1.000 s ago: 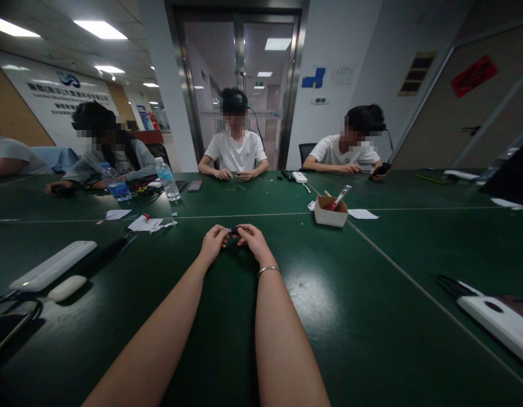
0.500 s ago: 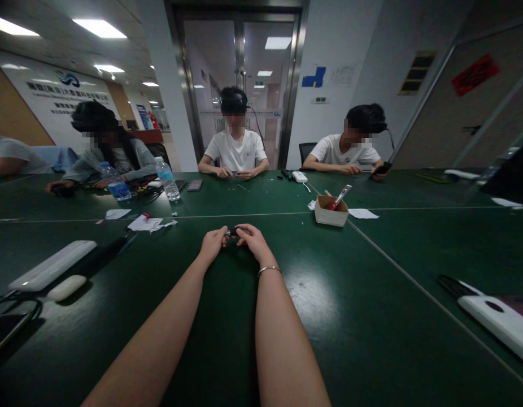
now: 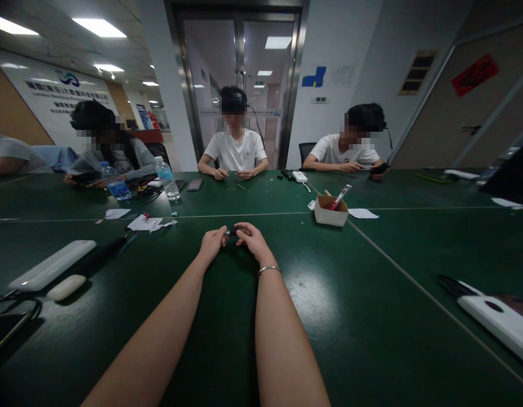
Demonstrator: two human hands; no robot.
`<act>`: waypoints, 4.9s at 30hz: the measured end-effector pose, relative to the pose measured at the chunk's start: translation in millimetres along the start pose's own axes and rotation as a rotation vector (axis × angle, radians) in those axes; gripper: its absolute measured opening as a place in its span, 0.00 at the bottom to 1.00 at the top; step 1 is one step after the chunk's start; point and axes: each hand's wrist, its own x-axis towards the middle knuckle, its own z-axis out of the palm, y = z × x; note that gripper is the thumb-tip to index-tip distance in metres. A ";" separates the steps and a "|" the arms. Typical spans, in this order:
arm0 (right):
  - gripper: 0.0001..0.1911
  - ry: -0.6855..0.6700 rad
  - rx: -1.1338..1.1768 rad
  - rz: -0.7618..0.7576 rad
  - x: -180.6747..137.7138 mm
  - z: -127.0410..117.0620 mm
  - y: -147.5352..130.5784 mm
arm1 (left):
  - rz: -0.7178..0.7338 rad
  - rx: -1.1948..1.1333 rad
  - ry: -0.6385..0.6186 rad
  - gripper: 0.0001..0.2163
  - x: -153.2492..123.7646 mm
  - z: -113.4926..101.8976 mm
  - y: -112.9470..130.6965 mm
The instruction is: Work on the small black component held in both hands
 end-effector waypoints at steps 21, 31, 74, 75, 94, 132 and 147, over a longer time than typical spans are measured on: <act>0.20 0.014 0.023 -0.029 -0.1 1.1 0.8 | -0.214 -0.256 0.026 0.14 9.2 3.4 -1.5; 0.20 0.072 0.022 -0.034 -0.7 2.1 1.0 | -0.206 -0.385 0.020 0.16 15.7 -0.1 -11.2; 0.18 -0.020 0.008 -0.025 0.5 -0.5 2.2 | -0.088 -0.076 -0.043 0.20 0.8 -0.4 2.5; 0.18 -0.023 0.008 -0.024 0.4 -0.5 2.1 | -0.089 -0.074 -0.036 0.20 1.2 0.0 2.3; 0.19 -0.020 0.012 -0.015 -0.5 -0.8 0.6 | -0.108 -0.086 -0.066 0.20 4.3 -1.6 -3.4; 0.20 0.070 0.018 0.003 2.7 -1.6 3.8 | -0.095 -0.196 -0.105 0.17 6.2 5.3 -5.0; 0.19 0.073 0.005 0.011 2.2 -1.6 2.9 | -0.111 -0.234 -0.094 0.19 7.9 4.8 -6.6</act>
